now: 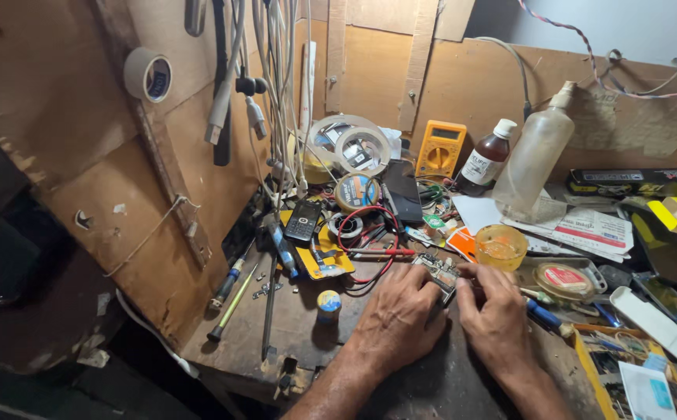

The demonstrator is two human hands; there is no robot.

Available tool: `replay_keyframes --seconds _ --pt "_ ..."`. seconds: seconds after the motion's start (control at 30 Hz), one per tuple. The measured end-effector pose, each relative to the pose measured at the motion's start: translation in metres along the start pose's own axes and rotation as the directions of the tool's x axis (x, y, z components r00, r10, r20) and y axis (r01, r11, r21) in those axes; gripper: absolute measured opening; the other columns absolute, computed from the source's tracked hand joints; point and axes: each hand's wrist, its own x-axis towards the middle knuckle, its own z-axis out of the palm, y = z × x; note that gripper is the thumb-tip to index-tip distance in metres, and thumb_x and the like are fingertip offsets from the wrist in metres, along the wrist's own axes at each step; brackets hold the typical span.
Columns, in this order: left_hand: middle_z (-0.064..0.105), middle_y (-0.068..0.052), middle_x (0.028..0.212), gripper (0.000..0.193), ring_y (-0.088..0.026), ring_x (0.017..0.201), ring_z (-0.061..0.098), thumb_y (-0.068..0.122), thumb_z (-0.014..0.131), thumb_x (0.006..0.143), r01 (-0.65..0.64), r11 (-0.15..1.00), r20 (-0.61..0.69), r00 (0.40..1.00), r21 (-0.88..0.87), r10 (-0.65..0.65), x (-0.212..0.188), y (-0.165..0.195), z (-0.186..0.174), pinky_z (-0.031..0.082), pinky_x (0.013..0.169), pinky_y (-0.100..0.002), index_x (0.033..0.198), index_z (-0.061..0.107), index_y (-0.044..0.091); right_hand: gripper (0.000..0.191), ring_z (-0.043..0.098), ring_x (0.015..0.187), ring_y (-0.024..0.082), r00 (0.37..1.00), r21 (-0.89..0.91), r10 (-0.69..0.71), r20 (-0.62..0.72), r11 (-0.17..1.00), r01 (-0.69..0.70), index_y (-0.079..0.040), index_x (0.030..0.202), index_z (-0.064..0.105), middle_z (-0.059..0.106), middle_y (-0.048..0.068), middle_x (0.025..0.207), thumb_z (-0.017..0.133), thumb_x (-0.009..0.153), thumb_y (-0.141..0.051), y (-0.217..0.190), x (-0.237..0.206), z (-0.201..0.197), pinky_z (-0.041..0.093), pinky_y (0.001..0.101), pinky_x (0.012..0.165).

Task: The person uses tweezers to manipulate small components on a disassembled mobile phone circuit board. They repeatedly pick, place, and adjust tiny parts on the board while holding it steady with the other hand.

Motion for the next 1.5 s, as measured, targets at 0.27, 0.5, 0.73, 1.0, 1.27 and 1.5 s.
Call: replay_keyframes --seconds 0.27,0.5,0.73,1.0,1.27,1.5 --pt "0.060 -0.017 0.104 0.026 -0.037 0.104 0.058 0.018 0.076 0.080 -0.019 1.000 -0.026 0.999 0.023 0.020 0.001 0.000 0.002 0.047 0.093 -0.048 0.096 0.066 0.000 0.036 0.065 0.096 0.038 0.984 -0.139 -0.005 0.181 0.990 0.031 -0.001 0.105 0.076 0.068 0.023 0.098 0.082 0.076 -0.022 0.019 0.023 0.012 0.051 0.0471 0.087" --pt "0.062 -0.020 0.118 0.028 -0.038 0.111 0.059 0.019 0.076 0.080 -0.009 1.000 -0.088 0.996 0.024 0.011 -0.003 -0.001 0.006 0.048 0.096 -0.048 0.099 0.067 0.000 0.033 0.069 0.095 0.035 0.982 -0.105 0.059 0.181 0.994 -0.040 0.000 0.095 0.075 0.071 0.020 0.095 0.084 0.073 -0.023 0.023 0.027 0.012 0.054 0.0451 0.086" --pt "0.062 -0.021 0.118 0.029 -0.039 0.109 0.060 0.017 0.076 0.079 -0.008 1.000 -0.089 0.996 -0.015 0.006 -0.005 -0.003 0.009 0.049 0.095 -0.048 0.101 0.067 0.000 0.037 0.072 0.089 0.032 0.956 -0.120 0.168 0.239 0.983 -0.142 0.002 0.094 0.074 0.072 0.019 0.094 0.084 0.072 -0.025 0.015 0.034 0.005 0.057 0.0425 0.081" --pt "0.062 -0.019 0.114 0.030 -0.038 0.106 0.061 0.014 0.075 0.079 -0.001 0.999 -0.087 0.996 -0.046 -0.003 -0.004 -0.001 0.006 0.052 0.090 -0.047 0.105 0.067 -0.001 0.039 0.074 0.081 0.031 0.962 -0.108 0.077 0.263 0.993 -0.050 0.002 0.101 0.074 0.073 0.019 0.087 0.081 0.074 -0.026 -0.007 0.029 -0.018 0.059 0.0409 0.076" --pt "0.063 -0.018 0.111 0.024 -0.036 0.102 0.063 0.013 0.075 0.079 -0.011 0.999 -0.102 0.995 -0.035 0.007 -0.004 -0.003 0.010 0.054 0.087 -0.045 0.096 0.066 -0.001 0.035 0.072 0.082 0.031 0.963 -0.093 -0.106 0.247 0.987 0.133 0.000 0.101 0.077 0.073 0.019 0.087 0.080 0.076 -0.024 -0.007 0.026 -0.026 0.056 0.0408 0.075" --pt "0.064 -0.017 0.108 0.024 -0.036 0.102 0.064 0.013 0.075 0.079 -0.013 1.000 -0.122 0.993 -0.029 0.009 -0.005 -0.003 0.012 0.054 0.088 -0.045 0.098 0.067 0.000 0.030 0.069 0.085 0.031 0.948 -0.116 -0.147 0.282 0.976 0.185 -0.001 0.098 0.078 0.071 0.017 0.088 0.078 0.078 -0.024 -0.007 0.025 -0.021 0.054 0.0421 0.078"
